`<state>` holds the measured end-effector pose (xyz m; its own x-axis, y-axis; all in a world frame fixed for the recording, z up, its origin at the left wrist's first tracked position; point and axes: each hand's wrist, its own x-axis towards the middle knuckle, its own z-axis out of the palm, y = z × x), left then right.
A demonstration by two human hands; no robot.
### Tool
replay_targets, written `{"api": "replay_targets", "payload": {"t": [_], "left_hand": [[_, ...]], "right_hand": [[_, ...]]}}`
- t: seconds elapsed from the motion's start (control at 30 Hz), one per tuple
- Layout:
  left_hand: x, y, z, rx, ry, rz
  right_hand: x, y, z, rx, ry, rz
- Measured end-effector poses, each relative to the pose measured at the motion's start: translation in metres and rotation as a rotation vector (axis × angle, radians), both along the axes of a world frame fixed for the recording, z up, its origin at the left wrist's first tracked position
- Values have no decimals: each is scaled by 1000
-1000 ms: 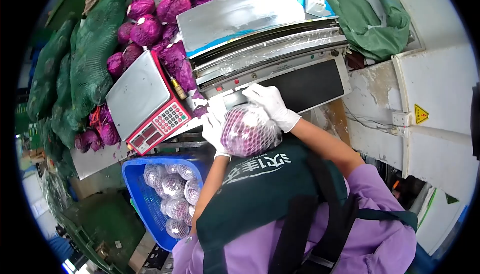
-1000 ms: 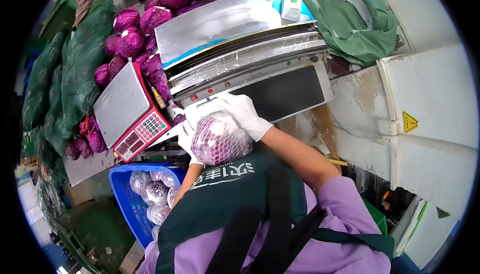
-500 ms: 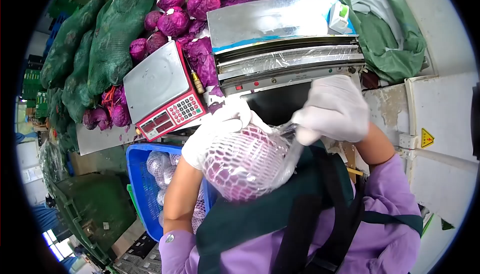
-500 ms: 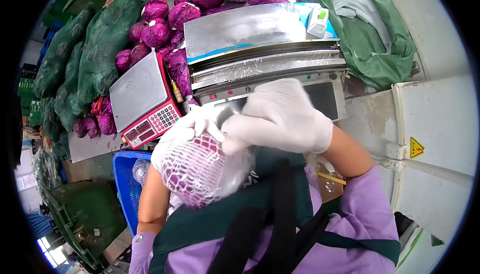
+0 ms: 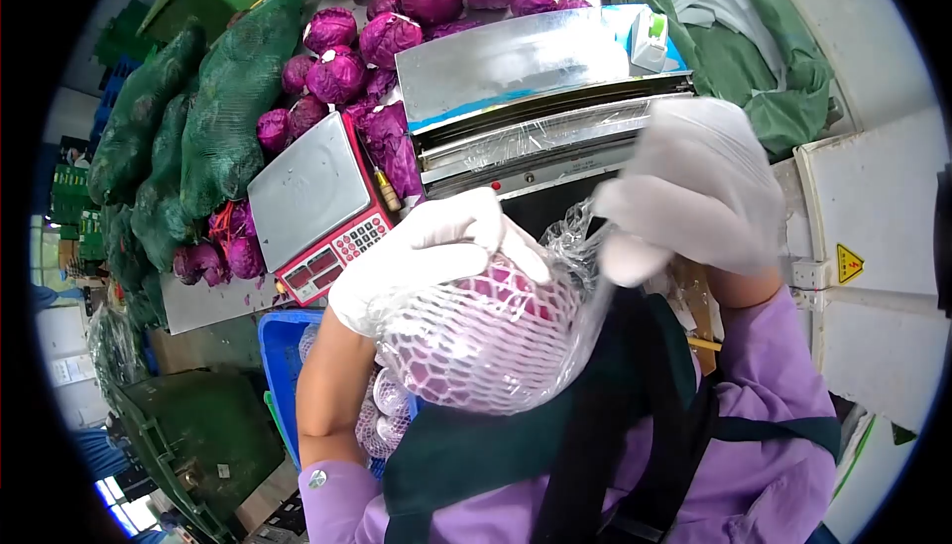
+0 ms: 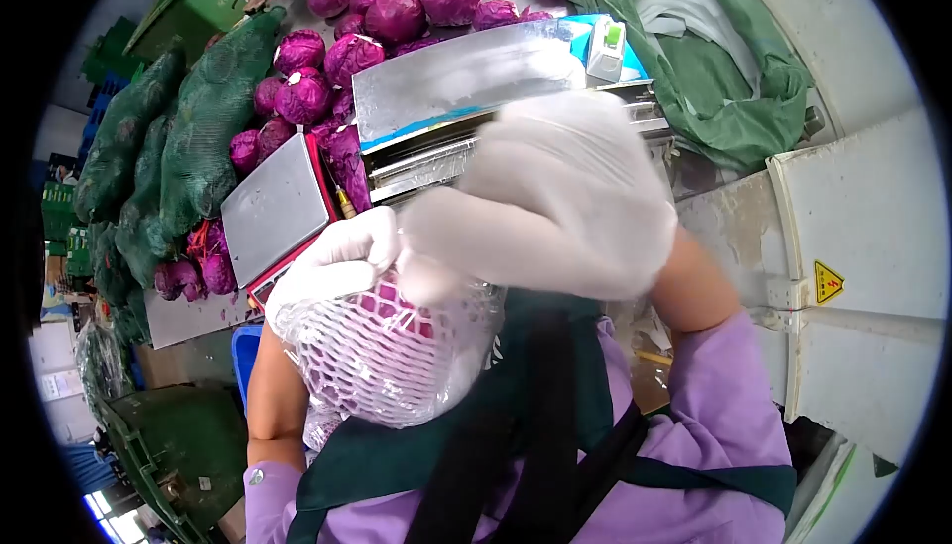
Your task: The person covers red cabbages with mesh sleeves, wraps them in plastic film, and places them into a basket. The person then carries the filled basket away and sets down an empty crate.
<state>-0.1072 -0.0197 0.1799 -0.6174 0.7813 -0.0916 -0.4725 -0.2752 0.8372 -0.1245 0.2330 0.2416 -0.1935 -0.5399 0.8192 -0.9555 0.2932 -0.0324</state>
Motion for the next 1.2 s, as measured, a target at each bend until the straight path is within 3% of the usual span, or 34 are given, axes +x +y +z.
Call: {"api": "replay_targets", "payload": {"t": [0.07,0.13,0.17,0.3,0.4,0.43,0.47,0.6,0.63,0.73,0.77,0.8,0.87,0.9,0.93,0.97,1.0,1.07,1.1,1.13,1.2], "left_hand": [[-6,8,22,-83,-11,-40],[-12,15,36,-100,47,-141],[-22,-3,0,-77,56,-185],[-17,0,-4,-238,360,-87],[-3,24,16,-159,-152,427],[-20,22,-5,301,-356,314],[-24,31,-6,260,-515,466],[-16,30,-26,333,-377,473],[-13,33,-26,319,-359,516],[-8,39,-30,266,-304,632],[-10,33,-57,48,65,632],[-18,29,-72,20,1,671],[-9,22,-82,-276,-10,584],[-5,24,-88,-272,-309,599],[6,21,-86,-164,-641,589],[20,23,-74,-63,-587,559],[35,26,-62,40,-536,530],[54,41,-46,4,-282,463],[37,50,-63,-109,-645,555],[56,50,-66,-251,265,507],[41,43,-83,-86,-13,547]], "right_hand": [[-6,-15,10,71,-229,41],[-22,-32,6,209,-5,43],[-25,-46,-2,133,-26,136],[-30,-71,-26,56,-22,262],[-32,-71,-36,22,-221,352],[-32,-69,-34,65,-287,389],[-31,-68,-32,112,-356,432],[-26,-60,-19,275,-619,560],[-23,-64,-15,236,-768,529],[-23,-68,-50,63,-781,650],[-21,-61,-52,142,-780,645],[-21,-53,-54,135,-784,633],[-22,-35,-61,245,-1519,673],[-21,-26,-73,231,-1516,659],[-19,-17,-93,5,-1596,599],[-16,-11,-109,-226,-1661,536],[-11,-5,-119,-243,-1659,522],[-5,0,-134,-805,-2221,285],[-5,-1,-140,-856,-2197,249],[-8,-5,-145,-888,-2215,228],[-18,-16,-130,-960,-2147,89]]}}
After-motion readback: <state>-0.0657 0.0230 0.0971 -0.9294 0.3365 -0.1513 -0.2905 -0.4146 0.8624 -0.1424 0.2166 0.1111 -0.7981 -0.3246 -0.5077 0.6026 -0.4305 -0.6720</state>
